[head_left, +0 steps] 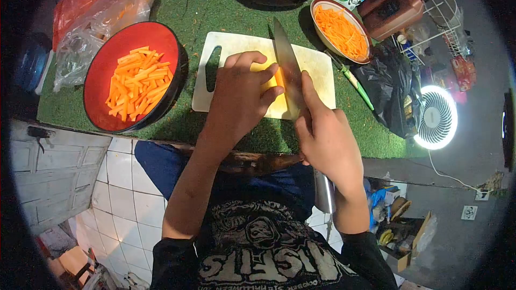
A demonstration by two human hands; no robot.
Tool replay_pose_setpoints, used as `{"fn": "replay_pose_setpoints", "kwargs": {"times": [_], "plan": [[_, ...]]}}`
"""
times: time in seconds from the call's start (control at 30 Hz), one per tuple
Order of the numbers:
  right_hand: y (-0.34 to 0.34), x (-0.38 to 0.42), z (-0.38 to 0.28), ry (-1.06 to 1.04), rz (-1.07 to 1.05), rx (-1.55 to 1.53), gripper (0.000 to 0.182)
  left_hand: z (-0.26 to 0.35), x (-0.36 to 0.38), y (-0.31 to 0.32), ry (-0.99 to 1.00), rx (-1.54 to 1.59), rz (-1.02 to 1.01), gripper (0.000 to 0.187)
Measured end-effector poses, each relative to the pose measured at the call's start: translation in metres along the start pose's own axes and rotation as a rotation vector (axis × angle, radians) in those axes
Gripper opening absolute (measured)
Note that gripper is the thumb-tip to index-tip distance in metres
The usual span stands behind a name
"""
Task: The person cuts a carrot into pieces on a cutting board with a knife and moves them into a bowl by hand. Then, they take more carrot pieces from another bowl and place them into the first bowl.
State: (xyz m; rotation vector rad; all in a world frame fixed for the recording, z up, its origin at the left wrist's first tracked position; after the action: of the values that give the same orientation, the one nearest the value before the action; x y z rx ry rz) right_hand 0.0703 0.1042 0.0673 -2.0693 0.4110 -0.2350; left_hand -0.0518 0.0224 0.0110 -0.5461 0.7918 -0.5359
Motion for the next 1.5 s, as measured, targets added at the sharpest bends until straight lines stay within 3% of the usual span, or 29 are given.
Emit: {"fn": "replay_pose_setpoints", "kwargs": {"times": [0.27, 0.37, 0.57, 0.77, 1.27, 1.37, 1.5], "plan": [[0.007, 0.001, -0.010, -0.125, 0.025, 0.128, 0.066, 0.000, -0.002, 0.000, -0.067, 0.021, -0.046, 0.034], [0.010, -0.012, -0.004, -0.041, -0.026, 0.111, 0.066, 0.000, -0.003, -0.002, -0.079, 0.007, -0.062, 0.034], [0.007, -0.034, -0.005, -0.243, 0.065, 0.171, 0.061, 0.002, 0.000, -0.003, -0.032, 0.006, -0.019, 0.034], [-0.001, -0.026, 0.000, -0.062, 0.008, 0.036, 0.065, 0.003, 0.000, -0.005, -0.027, 0.020, -0.011, 0.035], [0.010, -0.021, -0.016, -0.134, -0.028, 0.225, 0.063, 0.003, -0.002, -0.005, -0.020, 0.020, 0.004, 0.034], [0.014, -0.030, -0.013, -0.202, 0.041, 0.244, 0.063, 0.003, -0.002, -0.005, -0.031, -0.004, -0.011, 0.033], [0.009, -0.044, -0.009, -0.116, 0.005, 0.193, 0.066, 0.000, -0.001, -0.003, -0.020, 0.060, 0.012, 0.033]]}}
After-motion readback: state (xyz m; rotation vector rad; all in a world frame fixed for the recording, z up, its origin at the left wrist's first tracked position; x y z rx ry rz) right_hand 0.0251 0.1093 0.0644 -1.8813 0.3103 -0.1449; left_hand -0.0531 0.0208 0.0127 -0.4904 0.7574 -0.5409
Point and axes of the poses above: each hand's wrist, its own x-axis away from the middle knuckle, its own y-axis out of the palm, z = x × y, the point moved 6 cm from there along -x, towards the middle knuckle, and after that the axes turned 5 degrees about -y, right-handed, at the moved point
